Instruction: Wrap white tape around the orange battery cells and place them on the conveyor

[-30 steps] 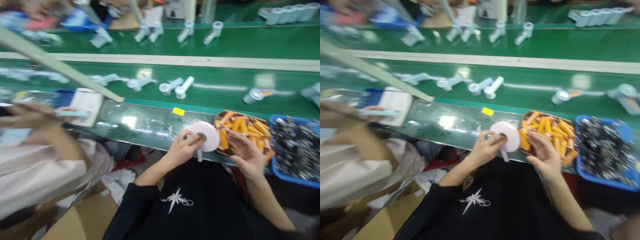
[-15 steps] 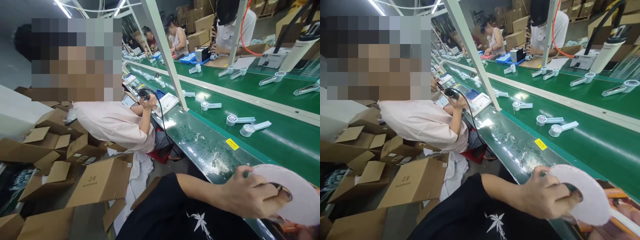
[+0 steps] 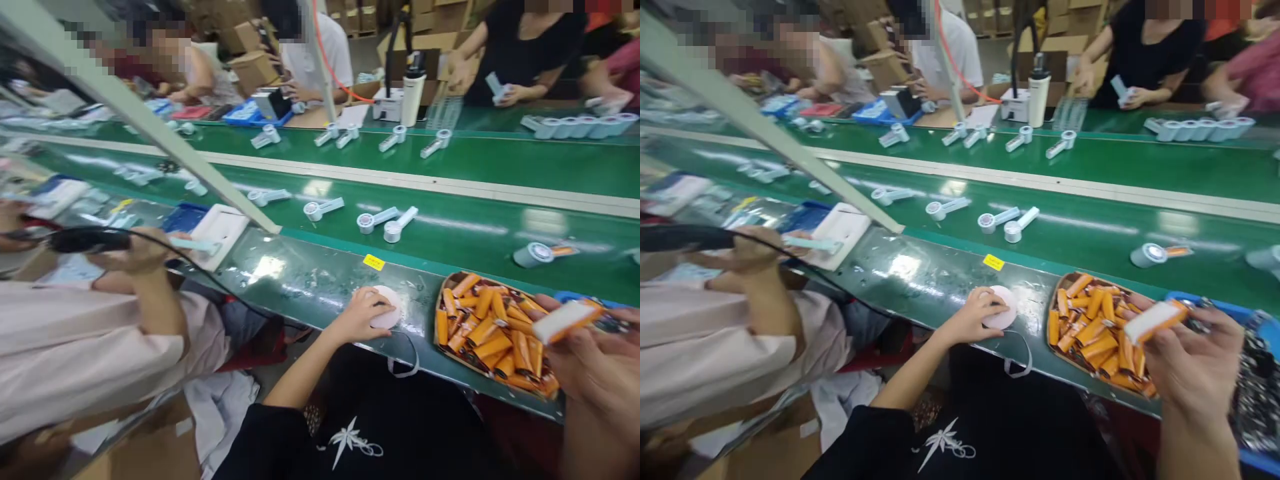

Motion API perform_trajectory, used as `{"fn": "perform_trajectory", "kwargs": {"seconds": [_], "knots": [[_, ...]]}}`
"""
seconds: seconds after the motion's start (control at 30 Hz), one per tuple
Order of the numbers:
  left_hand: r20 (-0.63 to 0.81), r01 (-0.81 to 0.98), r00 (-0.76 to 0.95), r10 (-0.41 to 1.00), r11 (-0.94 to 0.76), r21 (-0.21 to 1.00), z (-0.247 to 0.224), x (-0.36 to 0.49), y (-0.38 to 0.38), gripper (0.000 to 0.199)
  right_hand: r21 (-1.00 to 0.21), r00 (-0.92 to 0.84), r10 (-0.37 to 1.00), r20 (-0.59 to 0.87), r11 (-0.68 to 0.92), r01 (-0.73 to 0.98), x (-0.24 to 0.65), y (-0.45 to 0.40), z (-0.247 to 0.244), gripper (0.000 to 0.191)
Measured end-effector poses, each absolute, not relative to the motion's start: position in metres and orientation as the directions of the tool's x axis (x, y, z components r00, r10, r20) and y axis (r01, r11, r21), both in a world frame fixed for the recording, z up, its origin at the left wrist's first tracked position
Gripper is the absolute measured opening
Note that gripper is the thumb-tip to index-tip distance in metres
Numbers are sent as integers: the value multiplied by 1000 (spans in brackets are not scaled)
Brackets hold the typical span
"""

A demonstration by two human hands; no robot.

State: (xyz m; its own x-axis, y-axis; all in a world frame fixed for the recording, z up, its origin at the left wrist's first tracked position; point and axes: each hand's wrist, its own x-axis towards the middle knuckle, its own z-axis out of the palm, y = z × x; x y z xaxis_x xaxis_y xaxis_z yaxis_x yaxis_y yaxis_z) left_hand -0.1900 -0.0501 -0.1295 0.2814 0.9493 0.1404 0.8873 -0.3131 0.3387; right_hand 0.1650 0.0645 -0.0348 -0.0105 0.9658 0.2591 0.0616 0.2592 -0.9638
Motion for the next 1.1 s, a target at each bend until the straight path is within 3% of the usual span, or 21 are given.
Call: {"fn": "perform_trajectory", "kwargs": {"seconds": [0.07, 0.13, 0.23, 0.3, 0.5, 0.7, 0.83, 0.93, 1.1], "knots": [[159, 872, 233, 959, -279, 403, -128, -188, -6, 37, -956, -26, 958, 285, 282, -78, 167, 80, -31, 61], [179, 903, 142, 974, -201, 379, -120, -182, 49, 38, -932, -136, 929, 345, 323, -165, 158, 106, -26, 64], [113, 976, -90, 989, 65, 210, -106, -178, 126, 52, -897, -296, 849, 438, 390, -209, 134, 142, -21, 60], [31, 987, -118, 993, 114, 114, -100, -178, 154, 48, -891, -363, 814, 454, 401, -215, 124, 151, -21, 56], [-7, 971, 188, 982, -185, 152, -113, -169, 144, 34, -930, -505, 782, 365, 288, -227, 134, 118, -32, 50], [-156, 957, 180, 971, -136, 257, -124, -167, 173, 56, -980, -555, 809, 196, 136, -148, 146, 103, -35, 51], [-63, 942, 269, 961, -249, 223, -115, -155, 191, 55, -972, -524, 819, 235, 198, -128, 151, 129, -31, 58], [-42, 882, 453, 890, -441, 167, -111, -151, 201, 51, -954, -499, 819, 285, 291, -66, 145, 165, -36, 59], [-116, 827, 559, 821, -542, 147, -108, -145, 205, 23, -862, -449, 821, 352, 471, 186, 123, 198, -34, 52]]}}
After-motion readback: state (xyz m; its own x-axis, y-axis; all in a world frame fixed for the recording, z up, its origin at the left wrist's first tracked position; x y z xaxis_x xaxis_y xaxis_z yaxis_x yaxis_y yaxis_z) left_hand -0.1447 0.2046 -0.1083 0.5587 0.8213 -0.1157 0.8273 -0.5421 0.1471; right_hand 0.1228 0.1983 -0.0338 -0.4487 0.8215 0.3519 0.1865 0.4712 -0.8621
